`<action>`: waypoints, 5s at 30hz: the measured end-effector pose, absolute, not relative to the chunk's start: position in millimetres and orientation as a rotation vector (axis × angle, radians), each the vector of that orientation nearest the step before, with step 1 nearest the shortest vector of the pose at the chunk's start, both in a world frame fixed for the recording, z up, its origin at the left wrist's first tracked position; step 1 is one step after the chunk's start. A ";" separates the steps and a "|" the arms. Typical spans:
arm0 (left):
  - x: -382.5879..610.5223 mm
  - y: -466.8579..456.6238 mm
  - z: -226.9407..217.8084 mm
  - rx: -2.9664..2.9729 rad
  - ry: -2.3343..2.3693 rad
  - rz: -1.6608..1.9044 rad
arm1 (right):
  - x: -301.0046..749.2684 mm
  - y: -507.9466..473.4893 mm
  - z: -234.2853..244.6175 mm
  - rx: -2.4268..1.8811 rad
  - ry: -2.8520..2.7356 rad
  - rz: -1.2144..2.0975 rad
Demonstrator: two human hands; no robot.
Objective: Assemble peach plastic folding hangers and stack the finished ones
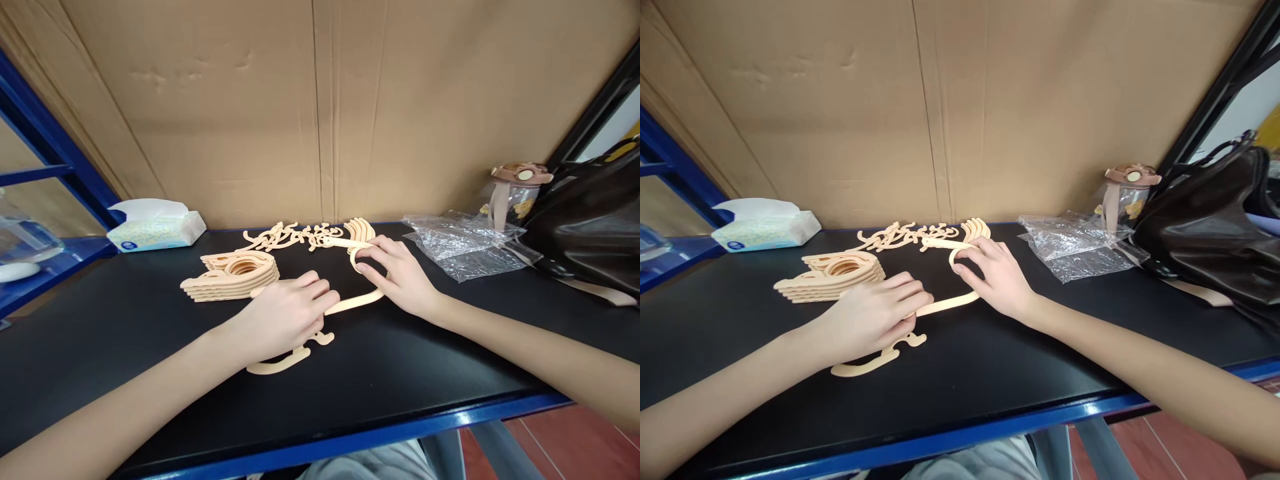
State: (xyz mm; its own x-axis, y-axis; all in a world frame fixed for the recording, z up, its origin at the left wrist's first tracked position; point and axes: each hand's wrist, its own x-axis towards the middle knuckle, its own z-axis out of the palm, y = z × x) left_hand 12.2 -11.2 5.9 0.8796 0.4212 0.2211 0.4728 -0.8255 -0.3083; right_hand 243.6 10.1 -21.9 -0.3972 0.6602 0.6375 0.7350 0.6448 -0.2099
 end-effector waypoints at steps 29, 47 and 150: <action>11.9 -14.5 4.2 -2.934 -0.824 -0.332 | 244.4 17.5 -25.9 -1.249 -2.091 -0.048; 15.6 -18.3 6.8 -2.998 -0.772 -0.412 | 244.1 17.6 -27.5 -1.249 -2.107 -0.030; 20.7 -5.4 4.5 -3.063 -2.061 -2.189 | 235.7 -8.8 -19.4 -0.804 -2.392 0.519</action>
